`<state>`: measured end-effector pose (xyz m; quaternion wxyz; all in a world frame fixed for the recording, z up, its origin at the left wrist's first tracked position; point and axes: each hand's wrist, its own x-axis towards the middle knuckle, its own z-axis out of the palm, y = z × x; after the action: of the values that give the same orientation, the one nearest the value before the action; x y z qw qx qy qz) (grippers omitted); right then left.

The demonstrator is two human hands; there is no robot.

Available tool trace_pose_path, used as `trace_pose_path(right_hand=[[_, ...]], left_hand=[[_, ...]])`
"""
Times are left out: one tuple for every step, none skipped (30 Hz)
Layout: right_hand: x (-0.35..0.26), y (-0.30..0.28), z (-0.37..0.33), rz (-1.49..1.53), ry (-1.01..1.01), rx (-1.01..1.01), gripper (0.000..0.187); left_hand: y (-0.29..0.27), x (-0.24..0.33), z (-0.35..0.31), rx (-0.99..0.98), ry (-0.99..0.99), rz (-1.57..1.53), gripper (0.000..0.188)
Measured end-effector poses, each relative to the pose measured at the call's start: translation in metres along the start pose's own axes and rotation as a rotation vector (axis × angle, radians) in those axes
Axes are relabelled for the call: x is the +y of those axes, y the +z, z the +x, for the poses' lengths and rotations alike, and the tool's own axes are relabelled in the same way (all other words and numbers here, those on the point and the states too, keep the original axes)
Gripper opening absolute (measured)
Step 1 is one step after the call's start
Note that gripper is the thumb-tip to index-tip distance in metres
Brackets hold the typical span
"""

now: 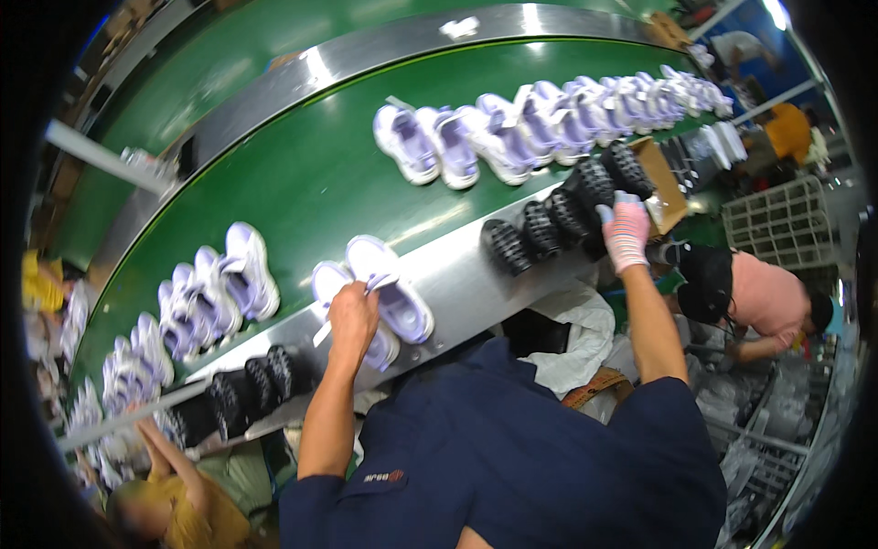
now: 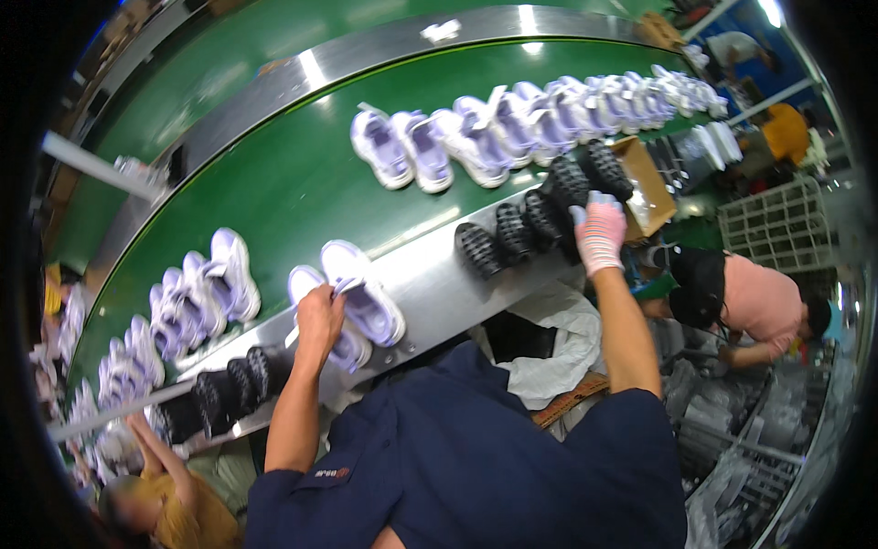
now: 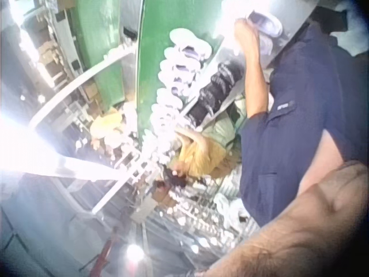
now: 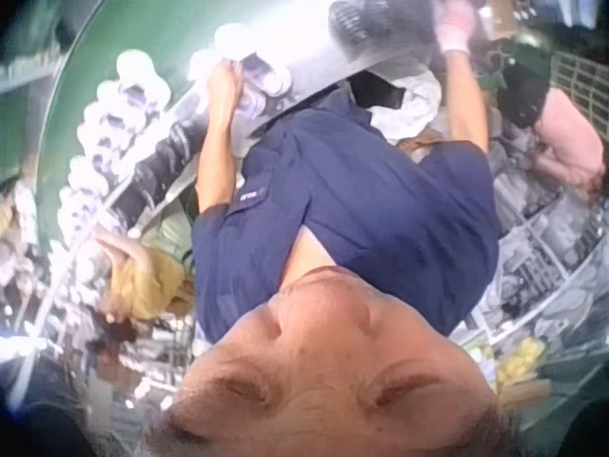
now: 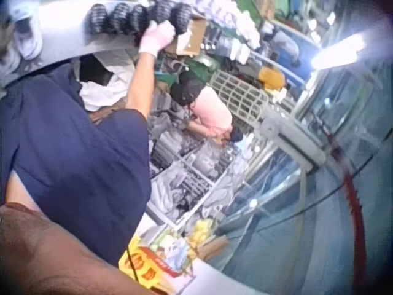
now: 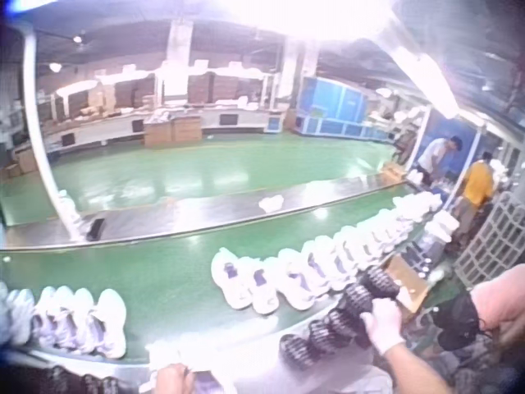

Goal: The person assembles shoes on a conveyor belt by picking up a white shoe upper, inserting a black sole component into it, and placing the assembled unit back onto the belt.

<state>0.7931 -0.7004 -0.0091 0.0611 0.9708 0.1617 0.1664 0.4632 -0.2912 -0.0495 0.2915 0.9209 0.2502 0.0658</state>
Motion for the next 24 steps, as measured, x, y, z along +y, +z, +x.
trace_pose_path(right_hand=[[0.009,0.002,0.002,0.011,-0.046,0.019,0.044],[0.016,-0.001,0.003,-0.003,-0.081,0.04,0.043],[0.014,-0.009,0.003,-0.013,-0.113,0.063,0.042],[0.005,-0.024,0.003,0.04,-0.141,0.152,0.04],[-0.002,-0.04,0.003,0.096,-0.17,0.244,0.038],[-0.017,-0.064,-0.003,0.2,-0.11,0.243,0.036],[-0.041,-0.091,-0.013,0.456,-0.111,0.233,0.028],[-0.065,-0.114,-0.026,0.672,-0.154,0.136,0.024],[-0.09,-0.13,-0.042,0.889,-0.197,0.038,0.02],[-0.112,-0.141,-0.062,0.962,-0.202,-0.177,0.019],[-0.134,-0.147,-0.08,1.031,-0.207,-0.394,0.02],[-0.154,-0.137,-0.103,1.044,-0.273,-0.434,0.027],[-0.172,-0.127,-0.121,0.984,-0.276,-0.584,0.033],[-0.191,-0.122,-0.133,0.923,-0.299,-0.633,0.036],[-0.205,-0.113,-0.142,0.831,-0.318,-0.618,0.037],[-0.214,-0.106,-0.145,0.753,-0.31,-0.588,0.035],[-0.222,-0.102,-0.145,0.676,-0.302,-0.557,0.032],[-0.228,-0.101,-0.145,0.62,-0.31,-0.556,0.029],[-0.234,-0.102,-0.145,0.565,-0.322,-0.554,0.026],[-0.24,-0.102,-0.144,0.51,-0.333,-0.551,0.023],[-0.246,-0.082,-0.149,0.479,-0.381,-0.545,0.019],[-0.257,-0.068,-0.149,0.47,-0.408,-0.509,0.018],[-0.27,-0.059,-0.149,0.464,-0.443,-0.473,0.018],[-0.277,-0.054,-0.149,0.455,-0.457,-0.449,0.017]], left_hand=[[-0.002,0.004,0.005,-0.016,-0.025,-0.018,0.018],[-0.001,0.005,0.01,-0.046,-0.056,-0.06,0.019],[-0.002,0.003,0.011,-0.074,-0.086,-0.099,0.02],[-0.002,-0.001,0.01,-0.069,-0.094,-0.105,0.021],[-0.002,-0.005,0.009,-0.058,-0.103,-0.112,0.023],[-0.004,-0.003,0.009,-0.078,-0.119,-0.123,0.025],[-0.004,-0.003,0.008,-0.07,-0.119,-0.109,0.024],[-0.003,-0.002,0.008,-0.063,-0.112,-0.098,0.023],[-0.003,0.0,0.007,-0.053,-0.104,-0.087,0.023],[-0.001,0.004,0.01,-0.051,-0.079,-0.062,0.022],[0.001,0.001,0.013,-0.067,-0.056,-0.051,0.022],[0.006,-0.003,0.017,-0.087,-0.031,-0.045,0.023],[0.01,-0.005,0.02,-0.108,-0.007,-0.04,0.023],[0.012,-0.002,0.023,-0.143,-0.015,-0.047,0.023],[0.016,-0.002,0.023,-0.157,-0.002,-0.054,0.023],[0.021,-0.003,0.023,-0.169,0.011,-0.059,0.023],[0.027,-0.004,0.022,-0.182,0.024,-0.064,0.023],[0.026,0.007,0.022,-0.219,0.015,-0.064,0.023],[0.025,0.017,0.023,-0.236,0.044,-0.07,0.023],[0.025,0.027,0.026,-0.253,0.073,-0.076,0.023],[0.027,0.037,0.026,-0.285,0.11,-0.084,0.023],[0.026,0.045,0.029,-0.303,0.159,-0.133,0.02],[0.028,0.046,0.032,-0.27,0.172,-0.119,0.02],[0.032,0.044,0.032,-0.239,0.18,-0.106,0.02]])
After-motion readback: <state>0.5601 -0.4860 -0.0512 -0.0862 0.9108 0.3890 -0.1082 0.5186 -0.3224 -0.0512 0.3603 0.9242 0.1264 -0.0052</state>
